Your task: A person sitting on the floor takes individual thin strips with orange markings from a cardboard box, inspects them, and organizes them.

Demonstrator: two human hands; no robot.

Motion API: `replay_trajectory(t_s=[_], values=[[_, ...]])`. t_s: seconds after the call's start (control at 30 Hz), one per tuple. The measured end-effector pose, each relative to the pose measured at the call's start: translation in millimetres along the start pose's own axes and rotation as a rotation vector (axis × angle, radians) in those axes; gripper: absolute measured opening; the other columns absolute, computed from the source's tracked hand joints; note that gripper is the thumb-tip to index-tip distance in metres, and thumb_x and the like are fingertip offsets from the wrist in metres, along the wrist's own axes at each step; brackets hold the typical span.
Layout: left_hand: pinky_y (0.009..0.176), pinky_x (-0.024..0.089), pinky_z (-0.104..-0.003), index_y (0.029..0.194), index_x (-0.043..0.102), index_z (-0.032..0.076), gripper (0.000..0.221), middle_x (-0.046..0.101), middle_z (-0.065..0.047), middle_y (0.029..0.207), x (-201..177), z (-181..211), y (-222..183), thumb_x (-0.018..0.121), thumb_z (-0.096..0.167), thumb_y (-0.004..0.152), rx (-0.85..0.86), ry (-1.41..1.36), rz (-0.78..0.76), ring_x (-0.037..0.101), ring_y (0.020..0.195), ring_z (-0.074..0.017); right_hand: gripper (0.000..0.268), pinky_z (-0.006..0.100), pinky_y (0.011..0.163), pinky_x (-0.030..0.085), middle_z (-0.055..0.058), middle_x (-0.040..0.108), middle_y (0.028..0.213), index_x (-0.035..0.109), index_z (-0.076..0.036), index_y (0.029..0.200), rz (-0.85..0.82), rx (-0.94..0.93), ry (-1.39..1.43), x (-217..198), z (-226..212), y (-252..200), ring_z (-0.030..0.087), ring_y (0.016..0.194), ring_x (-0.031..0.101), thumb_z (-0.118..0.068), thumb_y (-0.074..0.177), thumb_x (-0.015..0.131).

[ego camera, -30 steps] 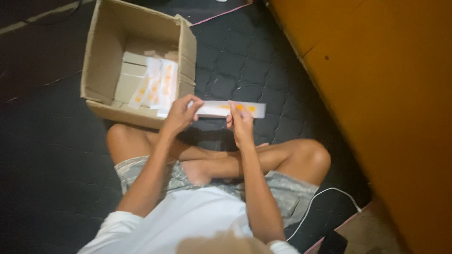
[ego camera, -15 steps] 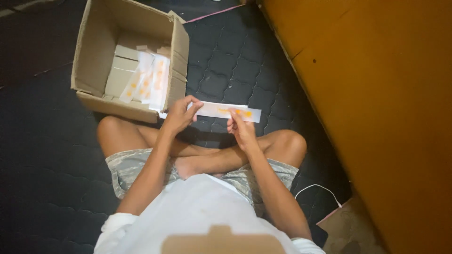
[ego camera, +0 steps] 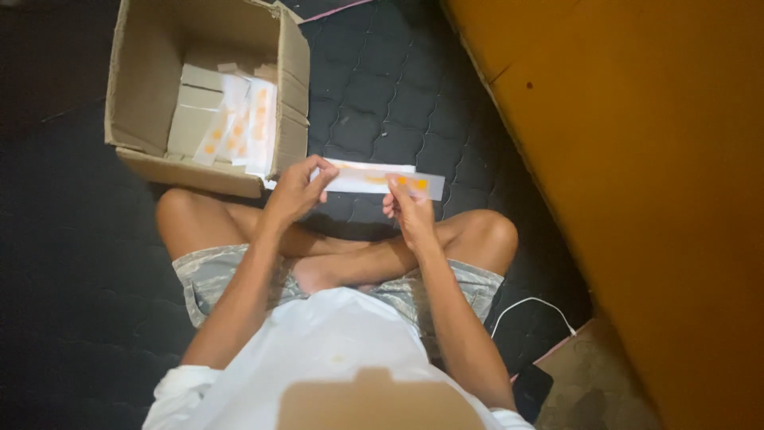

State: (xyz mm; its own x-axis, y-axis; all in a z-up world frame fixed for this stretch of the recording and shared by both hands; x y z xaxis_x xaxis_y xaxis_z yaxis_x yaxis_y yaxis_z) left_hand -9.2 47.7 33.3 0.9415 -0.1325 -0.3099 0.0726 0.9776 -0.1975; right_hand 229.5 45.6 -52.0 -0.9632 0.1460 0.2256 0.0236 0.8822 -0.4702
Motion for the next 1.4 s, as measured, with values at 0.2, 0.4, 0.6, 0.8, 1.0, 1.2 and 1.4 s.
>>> replay_trajectory(t_s=[0.2,0.4,0.6,0.8,1.0,1.2,1.4], values=[[0.056,0.046,-0.034,0.104,0.071,0.005,0.023,0.06,-0.007,0.052,-19.3,4.4,6.8,0.062,0.026,0.106,0.034,0.014,0.017,0.055,0.048,-0.0192,0.026,0.02,0.047,0.055,0.009,0.07,0.067,0.071,-0.007,0.105,-0.034,-0.057,-0.016,22.5,-15.6,-0.5,0.013,0.052,0.068,-0.031,0.097,0.072],[0.06,0.05,-0.036,0.104,0.071,0.005,0.016,0.064,-0.009,0.054,-24.0,-5.6,17.7,0.065,0.021,0.103,0.101,0.08,0.062,0.061,0.052,-0.0222,0.026,0.018,0.045,0.052,0.007,0.069,0.065,0.064,-0.01,0.092,-0.02,-0.068,-0.009,26.3,-27.4,5.4,0.012,0.051,0.067,-0.033,0.102,0.062],[0.053,0.05,-0.029,0.129,0.059,0.005,0.03,0.06,-0.005,0.055,-19.6,-11.8,34.3,0.065,0.018,0.102,0.12,-0.078,0.092,0.06,0.048,-0.0163,0.025,0.019,0.045,0.051,0.007,0.07,0.067,0.068,-0.008,0.103,0.0,-0.179,-0.055,15.8,-15.3,40.6,0.012,0.051,0.066,-0.033,0.1,0.067],[0.056,0.047,-0.03,0.122,0.067,0.006,0.024,0.063,-0.007,0.061,-36.1,-19.1,32.8,0.071,0.02,0.102,0.143,0.059,0.214,0.062,0.053,-0.0166,0.034,0.019,0.044,0.05,0.011,0.07,0.068,0.069,-0.005,0.115,0.02,-0.269,-0.054,22.8,-25.2,35.5,0.014,0.051,0.067,-0.035,0.1,0.067],[0.054,0.057,-0.024,0.128,0.064,0.005,0.029,0.068,-0.008,0.077,-28.0,-28.1,27.0,0.068,0.016,0.102,0.076,-0.121,0.187,0.066,0.058,-0.0128,0.038,0.019,0.043,0.05,0.012,0.069,0.067,0.064,-0.003,0.131,0.022,-0.211,-0.003,14.0,-1.3,39.8,0.014,0.051,0.066,-0.031,0.106,0.057],[0.065,0.057,-0.022,0.154,0.023,0.004,0.079,0.065,-0.009,0.08,4.7,-70.0,37.0,0.071,0.029,0.097,0.091,-0.529,0.206,0.068,0.066,-0.0141,0.039,0.018,0.042,0.051,0.01,0.066,0.065,0.06,-0.005,0.132,0.088,-0.156,0.181,3.6,5.5,40.8,0.014,0.049,0.065,-0.033,0.105,0.057],[0.067,0.061,-0.032,0.119,0.068,0.002,0.036,0.071,-0.011,0.073,67.4,-65.1,41.7,0.072,0.03,0.096,-0.11,-0.334,0.041,0.071,0.065,-0.0178,0.038,0.019,0.044,0.05,0.011,0.069,0.067,0.063,-0.006,0.131,0.08,-0.126,0.093,6.8,24.4,43.8,0.015,0.051,0.067,-0.034,0.106,0.057]])
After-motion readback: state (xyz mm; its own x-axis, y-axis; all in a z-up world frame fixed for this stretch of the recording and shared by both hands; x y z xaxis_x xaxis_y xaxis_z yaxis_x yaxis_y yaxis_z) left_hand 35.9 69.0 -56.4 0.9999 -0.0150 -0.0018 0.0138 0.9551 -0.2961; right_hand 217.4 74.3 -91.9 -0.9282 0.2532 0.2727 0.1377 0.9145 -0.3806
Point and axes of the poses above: each hand's wrist, its own y-axis towards the middle knuckle, its own x-axis out of the palm, z = x × y, the point moved 9 cm from there along y, towards the middle knuckle
